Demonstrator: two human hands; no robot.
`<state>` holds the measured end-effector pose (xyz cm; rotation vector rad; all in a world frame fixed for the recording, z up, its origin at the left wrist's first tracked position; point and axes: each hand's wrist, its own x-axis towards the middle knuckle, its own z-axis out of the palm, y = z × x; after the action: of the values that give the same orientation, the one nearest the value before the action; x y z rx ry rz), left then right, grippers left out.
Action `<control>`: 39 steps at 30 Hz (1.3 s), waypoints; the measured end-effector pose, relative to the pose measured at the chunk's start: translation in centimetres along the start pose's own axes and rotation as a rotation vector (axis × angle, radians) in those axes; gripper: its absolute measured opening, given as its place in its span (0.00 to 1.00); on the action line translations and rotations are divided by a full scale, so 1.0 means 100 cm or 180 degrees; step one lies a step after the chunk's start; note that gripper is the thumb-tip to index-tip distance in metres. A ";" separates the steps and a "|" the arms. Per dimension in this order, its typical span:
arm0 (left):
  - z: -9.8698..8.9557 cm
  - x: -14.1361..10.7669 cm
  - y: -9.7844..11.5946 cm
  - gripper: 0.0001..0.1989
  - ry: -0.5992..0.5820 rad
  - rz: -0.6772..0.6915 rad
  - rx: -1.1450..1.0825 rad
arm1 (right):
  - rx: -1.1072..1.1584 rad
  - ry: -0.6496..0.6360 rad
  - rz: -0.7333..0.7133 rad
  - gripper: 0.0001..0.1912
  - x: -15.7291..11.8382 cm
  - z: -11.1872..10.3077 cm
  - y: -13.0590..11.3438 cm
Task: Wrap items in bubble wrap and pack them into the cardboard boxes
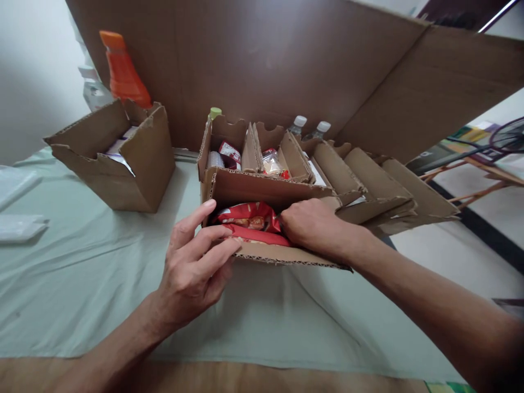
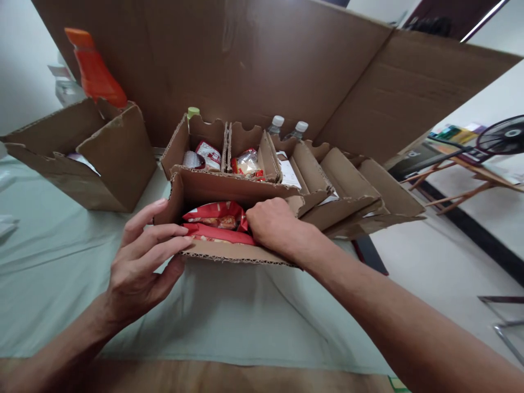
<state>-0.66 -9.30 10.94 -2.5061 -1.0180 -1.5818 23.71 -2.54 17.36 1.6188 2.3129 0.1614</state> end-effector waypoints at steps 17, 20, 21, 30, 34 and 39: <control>0.039 -0.035 -0.023 0.48 -0.0113 -0.2133 -0.1366 | 0.3164 0.1933 0.1335 0.42 -0.101 0.113 0.019; 0.050 -0.033 -0.021 0.42 -0.0145 -0.2309 -0.1658 | 0.3552 0.2099 0.0955 0.36 -0.079 0.113 0.002; 0.049 -0.034 -0.017 0.40 -0.0124 -0.2342 -0.1664 | 0.3630 0.2127 0.0812 0.33 -0.079 0.109 -0.005; -0.072 -0.092 0.020 0.18 0.0067 -0.2306 -0.0604 | 0.3409 0.2359 -0.0032 0.40 -0.117 0.067 -0.096; -0.074 -0.027 0.010 0.26 0.0588 -0.2338 -0.1175 | 0.3600 0.2623 0.0176 0.28 -0.089 0.024 -0.079; -0.018 0.008 0.030 0.42 0.0316 -0.1875 -0.2130 | 0.3364 0.3150 0.1042 0.21 -0.134 0.041 -0.047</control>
<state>-0.31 -11.83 13.40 -2.5741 -1.5181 -2.5492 24.98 -17.07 14.75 2.9453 3.0545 -0.3469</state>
